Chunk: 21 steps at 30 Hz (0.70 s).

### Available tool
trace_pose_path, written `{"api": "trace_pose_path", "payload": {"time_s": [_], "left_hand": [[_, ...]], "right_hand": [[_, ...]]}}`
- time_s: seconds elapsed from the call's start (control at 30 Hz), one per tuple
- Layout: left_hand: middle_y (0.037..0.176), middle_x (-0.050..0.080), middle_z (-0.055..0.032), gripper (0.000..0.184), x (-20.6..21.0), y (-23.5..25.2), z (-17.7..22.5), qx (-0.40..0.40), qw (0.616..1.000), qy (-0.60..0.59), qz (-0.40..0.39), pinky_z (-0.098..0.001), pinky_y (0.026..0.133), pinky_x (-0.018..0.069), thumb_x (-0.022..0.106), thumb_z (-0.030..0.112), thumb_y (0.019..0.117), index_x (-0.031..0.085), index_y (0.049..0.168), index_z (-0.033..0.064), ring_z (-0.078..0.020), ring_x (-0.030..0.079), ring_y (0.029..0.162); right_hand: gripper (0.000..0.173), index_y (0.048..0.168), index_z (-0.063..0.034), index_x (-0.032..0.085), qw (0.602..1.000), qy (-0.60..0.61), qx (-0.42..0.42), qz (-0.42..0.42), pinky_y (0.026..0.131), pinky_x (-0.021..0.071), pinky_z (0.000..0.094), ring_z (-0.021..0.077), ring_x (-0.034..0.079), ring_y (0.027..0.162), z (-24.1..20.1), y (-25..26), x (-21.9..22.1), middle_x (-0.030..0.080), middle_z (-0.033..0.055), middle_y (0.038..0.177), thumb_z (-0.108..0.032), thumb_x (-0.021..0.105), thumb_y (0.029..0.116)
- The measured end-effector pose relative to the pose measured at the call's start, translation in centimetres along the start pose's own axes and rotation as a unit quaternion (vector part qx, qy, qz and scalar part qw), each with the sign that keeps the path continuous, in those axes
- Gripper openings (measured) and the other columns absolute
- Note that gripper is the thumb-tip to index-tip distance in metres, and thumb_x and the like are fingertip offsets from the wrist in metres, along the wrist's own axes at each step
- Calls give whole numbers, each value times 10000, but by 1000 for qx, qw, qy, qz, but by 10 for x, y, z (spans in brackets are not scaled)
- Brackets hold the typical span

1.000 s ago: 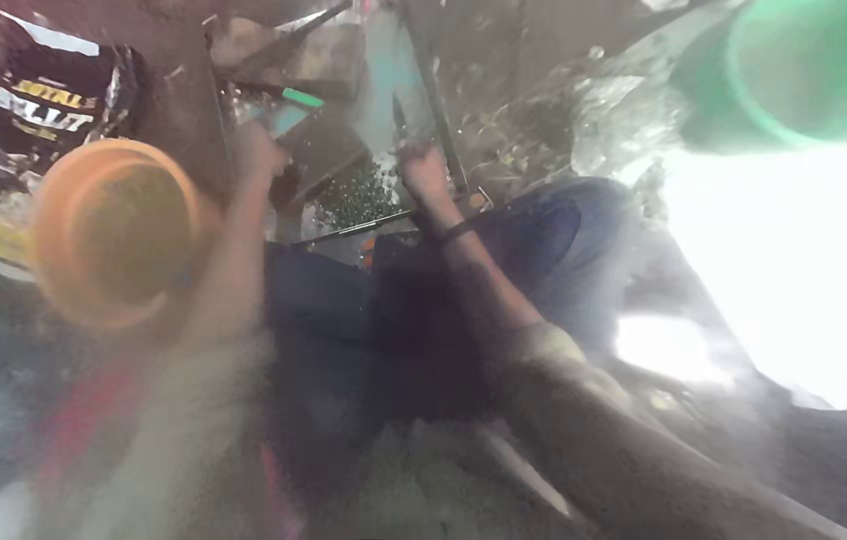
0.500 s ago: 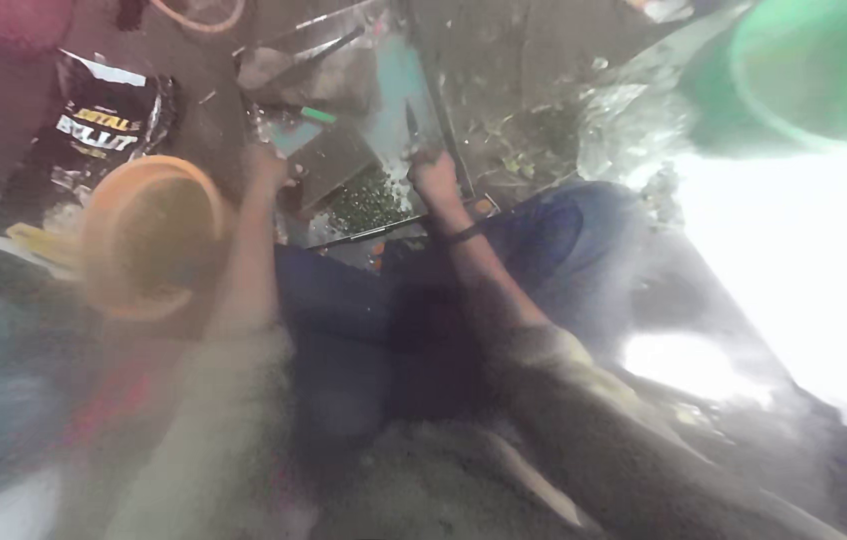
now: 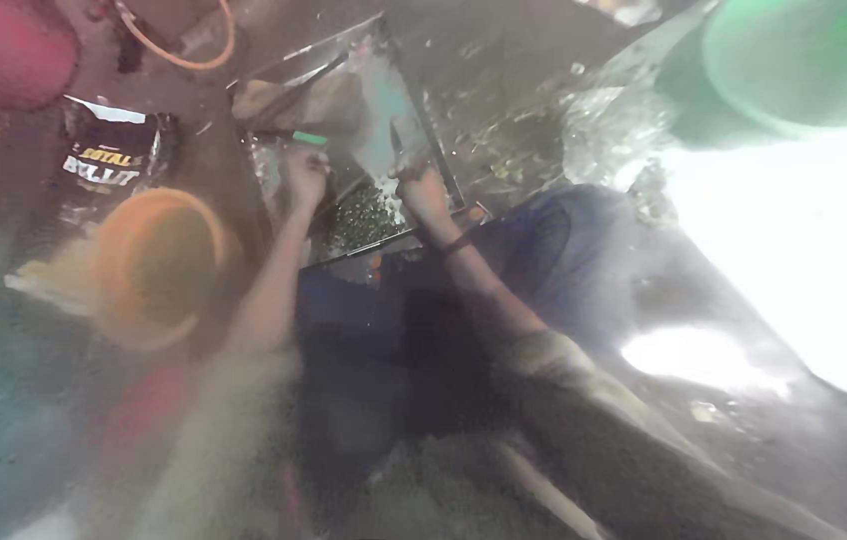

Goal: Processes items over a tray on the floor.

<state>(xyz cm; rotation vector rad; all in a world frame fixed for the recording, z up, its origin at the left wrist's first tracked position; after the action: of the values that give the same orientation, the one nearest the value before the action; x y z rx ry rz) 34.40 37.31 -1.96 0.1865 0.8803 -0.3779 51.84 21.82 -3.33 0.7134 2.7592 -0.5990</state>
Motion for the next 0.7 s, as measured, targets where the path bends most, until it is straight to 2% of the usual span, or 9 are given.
{"api": "trace_pose_path", "payload": {"time_s": [0.1, 0.2, 0.27, 0.3, 0.37, 0.47, 0.57, 0.63, 0.7], "left_hand": [[1158, 729, -143, 236, 5, -1, 2, 1, 999, 41, -4, -481, 986, 578, 672, 72, 948, 710, 1180, 47, -264, 716, 1065], [1181, 726, -145, 299, 9, -6, 6, -37, 987, 145, -51, -594, 982, 548, 679, 97, 925, 715, 1222, 109, -338, 692, 1130], [1218, 718, -153, 302, 8, -7, 12, -36, 977, 197, -75, -642, 979, 532, 679, 137, 932, 733, 1229, 152, -376, 677, 1158], [1210, 724, -155, 277, 8, -7, 14, -31, 974, 210, -80, -651, 974, 531, 683, 156, 934, 746, 1203, 152, -383, 680, 1152], [1186, 735, -144, 226, 9, -10, 16, -29, 969, 233, -80, -647, 956, 542, 679, 212, 943, 764, 1145, 154, -375, 691, 1137], [1173, 738, -148, 226, 11, -16, 23, -43, 962, 262, -72, -625, 959, 546, 685, 267, 940, 775, 1114, 153, -369, 691, 1136], [1096, 739, -173, 214, 13, -18, 29, -40, 956, 284, -60, -634, 899, 565, 717, 244, 876, 764, 1034, 108, -383, 704, 1076], [1069, 741, -167, 217, 16, -17, 28, -39, 953, 294, -57, -630, 858, 573, 728, 259, 850, 752, 989, 94, -378, 712, 1044], [1080, 734, -178, 227, 16, -17, 27, -54, 952, 293, -66, -634, 864, 563, 723, 268, 863, 738, 985, 78, -384, 705, 1058]], "right_hand": [[298, 1137, -118, 724, 1000, -1, -8, -3, 739, 548, 485, 229, 652, 790, 3, 0, 5, 690, 86, 895, -275, 476, 1087], [269, 1113, -140, 740, 1000, 0, -10, -3, 729, 562, 472, 209, 664, 774, 8, 2, 13, 708, 69, 897, -271, 508, 1076], [269, 1136, -158, 735, 1000, -17, 2, -14, 739, 578, 513, 235, 688, 807, 10, 4, 18, 723, 75, 937, -326, 539, 1064], [269, 1130, -156, 729, 999, -27, 1, -16, 738, 575, 531, 248, 689, 822, 12, 5, 20, 719, 83, 949, -333, 541, 1056], [254, 1143, -146, 729, 998, -66, -11, -17, 803, 564, 570, 278, 699, 932, 7, 0, 20, 728, 104, 1025, -298, 550, 1046], [284, 1199, -128, 707, 981, -194, -15, -27, 833, 562, 620, 357, 710, 1012, -6, -12, 21, 733, 157, 1064, -285, 530, 1041], [341, 1251, -156, 678, 947, -317, 1, -41, 795, 571, 627, 392, 721, 1014, -10, -18, 30, 739, 170, 1067, -342, 457, 1068], [307, 1218, -147, 657, 930, -363, -3, -48, 744, 580, 612, 392, 728, 965, -8, -19, 39, 734, 168, 1020, -338, 491, 1043], [305, 1224, -119, 662, 923, -379, -7, -58, 758, 575, 617, 407, 724, 979, -8, -21, 46, 731, 192, 1035, -303, 514, 1029]]}}
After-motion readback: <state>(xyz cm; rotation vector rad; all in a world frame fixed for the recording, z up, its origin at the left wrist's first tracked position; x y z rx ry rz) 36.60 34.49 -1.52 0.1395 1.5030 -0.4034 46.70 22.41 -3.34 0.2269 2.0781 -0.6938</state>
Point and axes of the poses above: each hand's wrist, its own y-axis towards the middle knuckle, its own x-axis out of the palm, z = x × y, the point moved 3 cm from there along y, towards the middle knuckle
